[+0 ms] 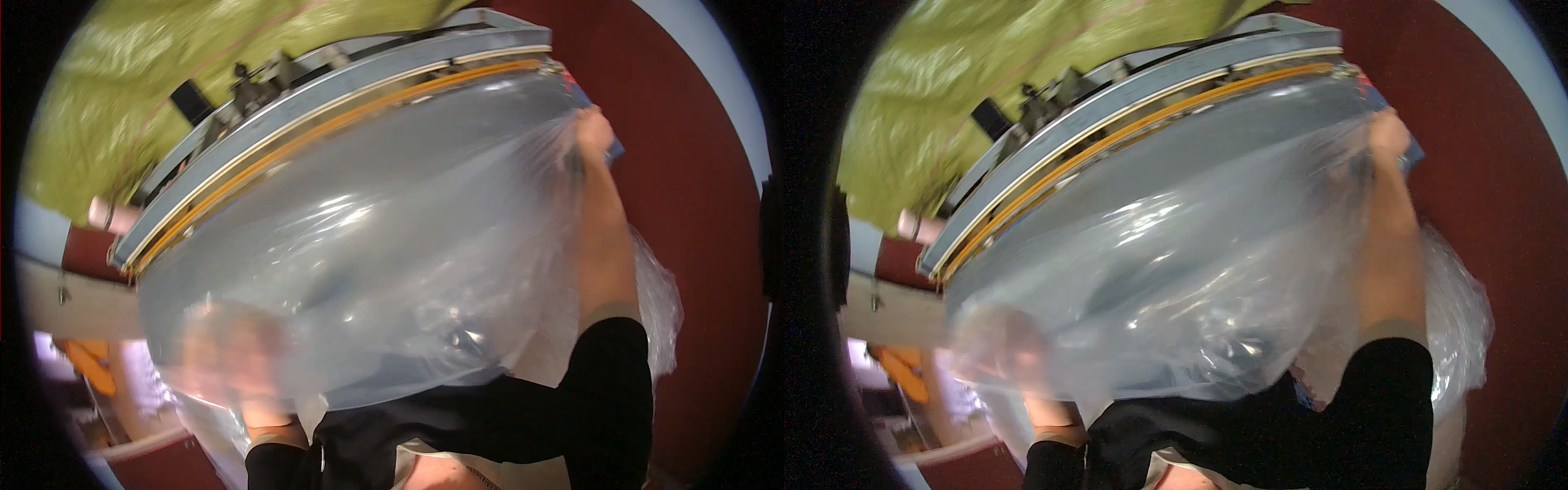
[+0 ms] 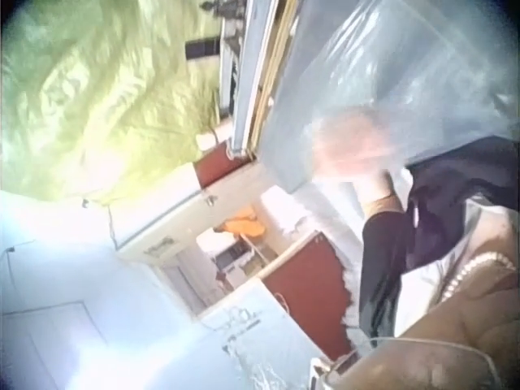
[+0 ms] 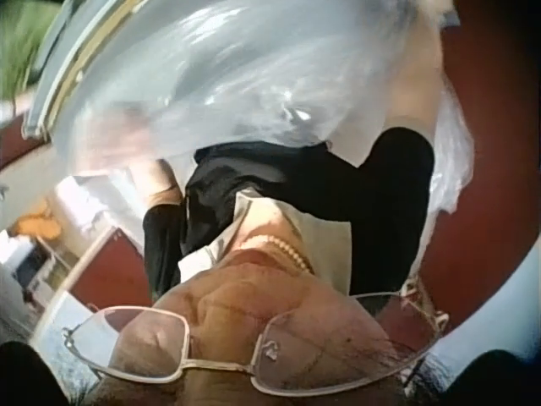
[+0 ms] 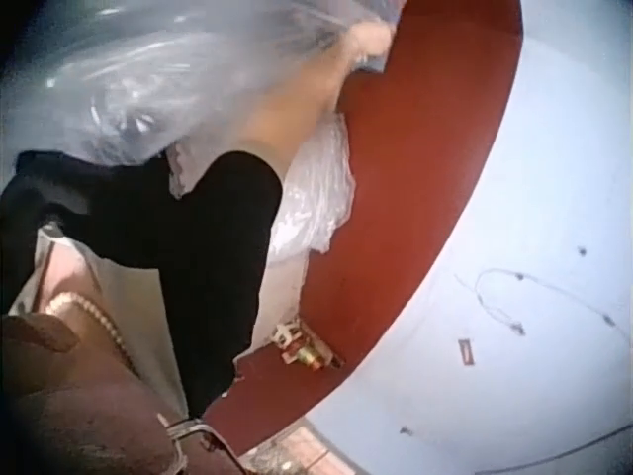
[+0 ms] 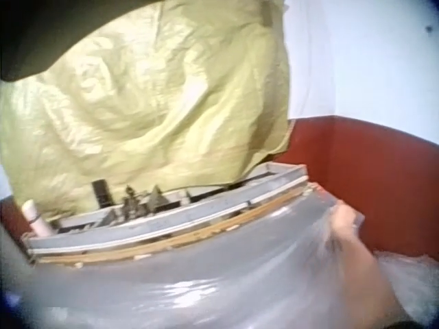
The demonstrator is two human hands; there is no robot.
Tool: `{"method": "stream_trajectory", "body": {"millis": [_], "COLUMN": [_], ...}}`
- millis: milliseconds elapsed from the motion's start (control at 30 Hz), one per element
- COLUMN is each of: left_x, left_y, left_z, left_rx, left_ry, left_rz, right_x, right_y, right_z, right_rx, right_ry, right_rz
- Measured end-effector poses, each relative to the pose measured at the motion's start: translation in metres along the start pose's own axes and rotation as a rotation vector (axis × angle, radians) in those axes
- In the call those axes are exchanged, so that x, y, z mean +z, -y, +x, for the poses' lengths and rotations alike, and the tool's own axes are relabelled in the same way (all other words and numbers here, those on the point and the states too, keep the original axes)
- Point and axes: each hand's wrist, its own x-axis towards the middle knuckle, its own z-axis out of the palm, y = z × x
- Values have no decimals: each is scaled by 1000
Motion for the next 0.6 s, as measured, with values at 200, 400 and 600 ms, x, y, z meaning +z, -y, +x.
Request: {"method": "stream_trajectory", "body": {"millis": [200, 400, 600], "left_x": [78, -41, -15], "left_y": [-84, -20, -209], "left_z": [10, -171, -153], "left_rx": [296, -376, 548], "left_ry": [190, -595, -948], "left_rz": [644, 2036, 633], "right_x": [-5, 18, 13], "right_y": [5, -3, -3], "right_z": [-8, 5, 2], "right_rx": [-20, -59, -46], "right_ry": [7, -1, 41], "right_rz": [-17, -31, -92]}}
